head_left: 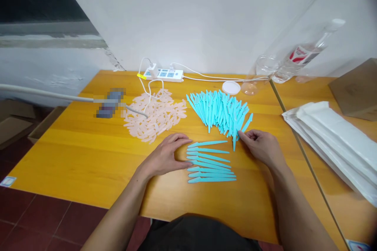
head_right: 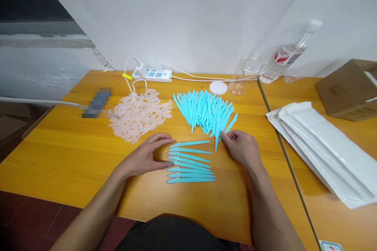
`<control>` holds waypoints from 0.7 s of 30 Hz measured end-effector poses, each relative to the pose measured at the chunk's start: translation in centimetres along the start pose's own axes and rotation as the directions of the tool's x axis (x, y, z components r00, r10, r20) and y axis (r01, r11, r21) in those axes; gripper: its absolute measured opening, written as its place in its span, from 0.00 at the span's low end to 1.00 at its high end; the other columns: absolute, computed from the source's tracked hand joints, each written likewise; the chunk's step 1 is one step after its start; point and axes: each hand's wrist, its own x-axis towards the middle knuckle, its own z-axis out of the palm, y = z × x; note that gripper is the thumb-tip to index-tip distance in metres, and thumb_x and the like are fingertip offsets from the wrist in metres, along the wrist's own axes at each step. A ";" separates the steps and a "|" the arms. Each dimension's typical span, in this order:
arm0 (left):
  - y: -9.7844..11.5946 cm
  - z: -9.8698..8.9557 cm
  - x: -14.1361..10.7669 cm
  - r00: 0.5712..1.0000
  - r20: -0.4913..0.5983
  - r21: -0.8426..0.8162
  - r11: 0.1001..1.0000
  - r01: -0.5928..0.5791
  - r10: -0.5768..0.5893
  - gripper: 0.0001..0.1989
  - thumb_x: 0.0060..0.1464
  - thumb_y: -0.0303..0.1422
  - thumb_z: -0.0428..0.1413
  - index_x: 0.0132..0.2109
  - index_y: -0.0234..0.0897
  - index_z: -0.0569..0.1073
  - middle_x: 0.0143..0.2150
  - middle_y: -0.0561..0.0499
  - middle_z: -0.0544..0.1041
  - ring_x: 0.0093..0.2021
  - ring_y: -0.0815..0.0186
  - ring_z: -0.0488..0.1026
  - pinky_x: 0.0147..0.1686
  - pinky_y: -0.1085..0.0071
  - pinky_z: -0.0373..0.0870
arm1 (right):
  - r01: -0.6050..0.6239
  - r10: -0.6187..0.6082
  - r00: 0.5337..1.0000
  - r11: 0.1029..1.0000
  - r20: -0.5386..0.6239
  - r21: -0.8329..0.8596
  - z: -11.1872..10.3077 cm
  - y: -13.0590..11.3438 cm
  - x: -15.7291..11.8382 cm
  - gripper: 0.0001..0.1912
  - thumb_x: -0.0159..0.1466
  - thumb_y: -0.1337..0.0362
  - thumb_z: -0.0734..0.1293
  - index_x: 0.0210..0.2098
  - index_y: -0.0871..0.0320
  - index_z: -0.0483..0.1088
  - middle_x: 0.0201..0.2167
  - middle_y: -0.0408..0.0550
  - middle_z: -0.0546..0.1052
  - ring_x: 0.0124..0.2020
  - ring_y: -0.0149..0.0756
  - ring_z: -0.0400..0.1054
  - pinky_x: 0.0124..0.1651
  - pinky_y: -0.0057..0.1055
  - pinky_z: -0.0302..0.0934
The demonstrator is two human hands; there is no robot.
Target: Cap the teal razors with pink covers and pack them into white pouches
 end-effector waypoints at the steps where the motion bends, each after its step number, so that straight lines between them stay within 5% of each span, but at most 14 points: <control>1: 0.1 0.0 0.0 1.000 0.015 0.009 1.000 -0.003 0.002 0.35 0.50 0.43 0.69 0.64 0.49 0.69 0.62 0.46 0.69 0.62 0.54 0.67 0.62 0.57 0.66 | 0.000 0.000 1.000 1.000 0.000 -0.003 0.0 0.0 0.0 0.29 0.61 0.37 0.64 0.20 0.56 0.68 0.16 0.42 0.69 0.21 0.32 0.60 0.28 0.30 0.52; 14: 0.4 0.1 0.0 1.000 0.012 0.029 1.000 0.000 0.000 0.36 0.52 0.42 0.67 0.66 0.51 0.66 0.65 0.46 0.67 0.65 0.53 0.65 0.64 0.54 0.64 | -0.001 0.001 1.000 1.000 0.002 0.003 -0.4 -0.2 -0.1 0.29 0.61 0.37 0.64 0.20 0.56 0.68 0.17 0.42 0.70 0.21 0.33 0.61 0.27 0.30 0.52; 21: -0.7 -1.4 -0.7 0.970 -0.233 0.023 0.996 0.083 -0.075 0.16 0.64 0.37 0.57 0.58 0.44 0.74 0.53 0.46 0.77 0.53 0.60 0.74 0.54 0.62 0.71 | 0.001 -0.001 1.000 1.000 -0.012 0.032 -0.4 0.1 -0.1 0.27 0.61 0.39 0.65 0.21 0.56 0.69 0.17 0.42 0.70 0.20 0.32 0.61 0.27 0.31 0.52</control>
